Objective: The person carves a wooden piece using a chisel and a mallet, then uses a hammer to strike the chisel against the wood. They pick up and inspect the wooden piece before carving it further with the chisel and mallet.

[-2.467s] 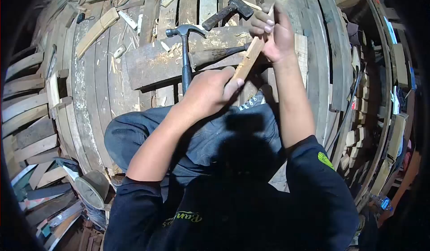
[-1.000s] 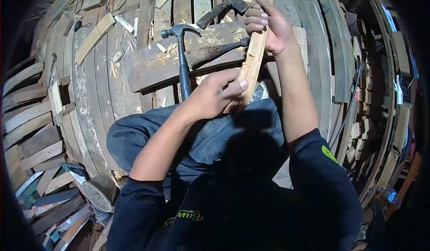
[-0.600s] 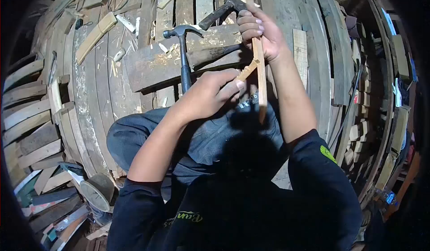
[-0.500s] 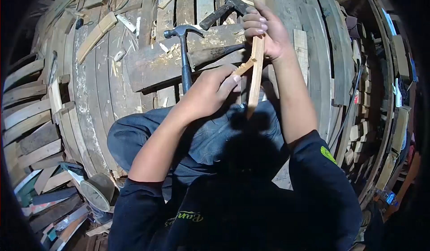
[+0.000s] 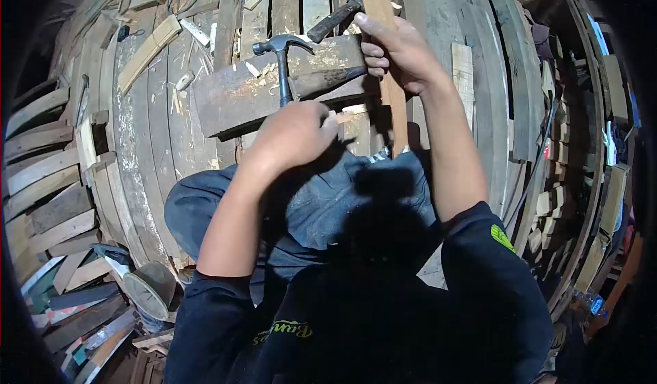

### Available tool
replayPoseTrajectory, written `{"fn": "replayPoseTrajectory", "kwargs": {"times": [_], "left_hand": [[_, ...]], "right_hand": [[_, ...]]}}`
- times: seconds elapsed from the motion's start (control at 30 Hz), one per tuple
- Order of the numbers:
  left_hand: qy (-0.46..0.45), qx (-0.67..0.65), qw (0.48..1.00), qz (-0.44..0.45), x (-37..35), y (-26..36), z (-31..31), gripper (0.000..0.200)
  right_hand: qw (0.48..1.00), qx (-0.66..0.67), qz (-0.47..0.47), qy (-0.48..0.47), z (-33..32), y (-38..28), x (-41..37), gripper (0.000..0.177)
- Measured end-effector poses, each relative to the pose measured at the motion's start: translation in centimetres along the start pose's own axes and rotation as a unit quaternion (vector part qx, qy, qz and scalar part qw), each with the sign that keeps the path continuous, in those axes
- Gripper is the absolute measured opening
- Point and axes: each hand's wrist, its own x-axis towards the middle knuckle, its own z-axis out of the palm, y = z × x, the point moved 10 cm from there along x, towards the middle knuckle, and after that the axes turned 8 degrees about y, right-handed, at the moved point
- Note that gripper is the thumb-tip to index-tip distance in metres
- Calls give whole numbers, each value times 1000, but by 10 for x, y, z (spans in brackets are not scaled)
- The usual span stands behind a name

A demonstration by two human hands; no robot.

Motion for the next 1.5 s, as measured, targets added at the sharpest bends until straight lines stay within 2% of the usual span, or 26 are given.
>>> {"fn": "replayPoseTrajectory", "kwargs": {"times": [0.03,0.07,0.1,0.17,0.2,0.23,0.27,0.3,0.33,0.37,0.4,0.43,0.57,0.6,0.77,0.83,0.9,0.97,1.0,1.1,1.13,1.2,1.3,1.37,1.4,1.5], "left_hand": [[-25,75,997,-21,-2,-12,0,33],[14,96,994,-59,2,-30,-8,33],[62,83,989,-101,3,-35,-30,34],[254,91,955,-122,-2,-36,-81,30],[257,92,954,-122,1,-38,-84,30],[429,203,880,-4,-11,-8,-115,30],[574,303,752,114,-37,24,-124,30],[576,303,750,113,-39,24,-120,30],[469,96,873,95,-21,2,-107,30],[330,-117,934,69,-3,-13,-79,30],[178,-322,930,29,12,-19,-45,29],[109,-399,910,-9,11,-6,-32,27],[47,-526,844,-92,10,3,-3,29],[55,-575,805,-138,9,-1,5,22],[72,-555,816,-145,12,-16,15,19],[114,-467,868,-121,15,-20,8,20],[110,-462,872,-120,18,-24,10,20],[-40,-697,693,-179,15,-15,39,21],[-54,-725,664,-175,16,-12,39,23],[-70,-740,651,-153,16,-4,34,25],[-44,-732,660,-160,16,-7,32,26],[-70,-716,679,-144,16,-5,33,30],[-98,-694,698,-149,14,-1,32,35],[-54,-566,807,-160,11,-7,20,34],[-42,-514,848,-123,8,0,7,30],[-54,-468,877,-92,8,-1,2,25]], "right_hand": [[1000,-1,0,2,-2,1,2,25],[998,58,11,16,-8,6,7,25],[992,117,20,29,-14,11,13,25],[968,252,11,2,-22,12,26,25],[963,267,-1,16,-28,9,28,26],[959,283,-13,29,-35,5,29,27],[959,280,-30,20,-42,6,34,28],[960,279,-31,18,-41,4,34,28],[950,309,-38,22,-42,2,32,28],[940,339,-44,25,-42,1,30,27],[931,361,-48,-4,-38,-1,31,26],[931,361,-47,-8,-32,-1,30,26],[931,364,-22,29,-15,11,26,23],[929,369,-15,29,-8,13,24,23],[937,347,-19,33,3,21,24,21],[939,342,-31,23,2,20,24,21],[945,323,-55,20,1,15,23,22],[944,325,-57,11,2,11,23,20],[942,331,-46,12,1,11,23,21],[932,361,-27,14,1,12,22,20],[927,375,-21,10,0,13,24,20],[915,404,-13,-21,0,9,24,19],[905,424,-9,-12,-12,6,27,19],[895,444,-25,15,-27,-2,26,17],[892,448,-36,34,-39,-5,28,17],[888,452,-69,47,-66,-16,27,18]]}}
